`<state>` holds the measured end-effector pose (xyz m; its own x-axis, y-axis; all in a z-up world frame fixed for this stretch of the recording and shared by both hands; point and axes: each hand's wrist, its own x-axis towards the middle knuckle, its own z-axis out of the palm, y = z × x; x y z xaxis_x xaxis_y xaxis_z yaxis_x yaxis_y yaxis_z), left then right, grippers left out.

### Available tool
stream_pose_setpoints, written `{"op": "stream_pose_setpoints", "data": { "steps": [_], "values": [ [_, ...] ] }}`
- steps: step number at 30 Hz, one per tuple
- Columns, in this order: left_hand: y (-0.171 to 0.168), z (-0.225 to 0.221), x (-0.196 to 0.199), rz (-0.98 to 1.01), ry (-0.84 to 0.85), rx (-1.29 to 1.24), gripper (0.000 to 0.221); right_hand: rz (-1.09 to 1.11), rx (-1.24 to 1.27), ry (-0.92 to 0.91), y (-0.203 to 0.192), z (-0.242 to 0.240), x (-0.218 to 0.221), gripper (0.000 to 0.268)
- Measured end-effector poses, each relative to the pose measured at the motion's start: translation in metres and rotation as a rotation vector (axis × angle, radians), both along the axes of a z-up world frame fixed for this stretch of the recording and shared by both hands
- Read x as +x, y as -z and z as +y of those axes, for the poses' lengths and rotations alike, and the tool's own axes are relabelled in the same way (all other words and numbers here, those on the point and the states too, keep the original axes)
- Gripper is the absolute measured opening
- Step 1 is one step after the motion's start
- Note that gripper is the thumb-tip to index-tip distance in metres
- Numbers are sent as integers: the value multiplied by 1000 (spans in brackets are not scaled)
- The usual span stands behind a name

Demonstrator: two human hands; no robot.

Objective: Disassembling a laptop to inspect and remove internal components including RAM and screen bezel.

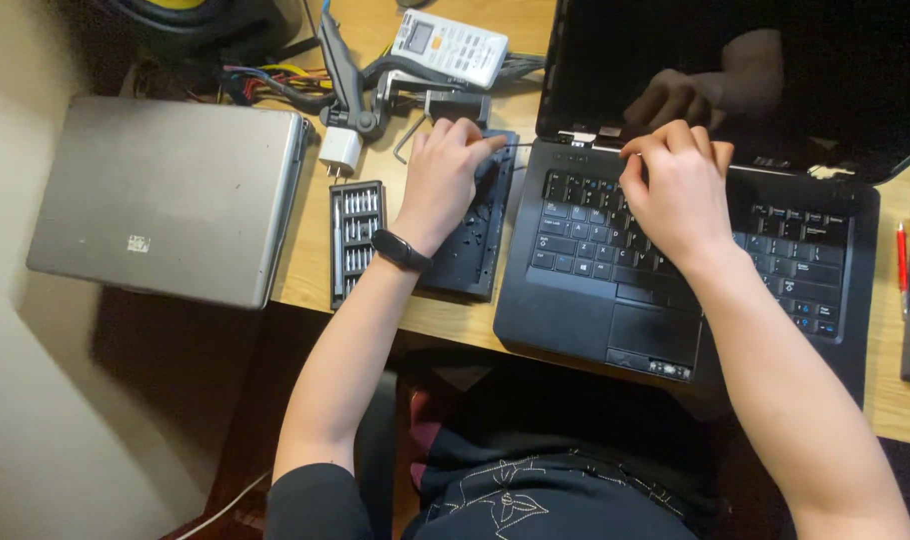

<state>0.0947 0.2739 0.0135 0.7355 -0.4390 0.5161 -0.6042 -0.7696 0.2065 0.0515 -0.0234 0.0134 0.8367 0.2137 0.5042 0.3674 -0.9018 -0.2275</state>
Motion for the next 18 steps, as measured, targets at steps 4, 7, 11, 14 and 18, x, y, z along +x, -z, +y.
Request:
{"op": "stream_pose_setpoints", "data": {
  "steps": [4,7,11,14,18],
  "values": [
    [4,1,2,-9,15,-49,37,-2,5,-12,1,-2,1,6],
    [6,2,5,8,26,-54,38,-1,40,-24,2,-4,1,6],
    [10,6,11,65,65,-121,41,28,56,-46,5,-4,0,6],
    [11,11,13,77,110,-190,40,31,53,-62,8,-3,0,5],
    [5,12,7,132,143,-243,36,12,51,-74,11,-5,1,4]
  ]
}}
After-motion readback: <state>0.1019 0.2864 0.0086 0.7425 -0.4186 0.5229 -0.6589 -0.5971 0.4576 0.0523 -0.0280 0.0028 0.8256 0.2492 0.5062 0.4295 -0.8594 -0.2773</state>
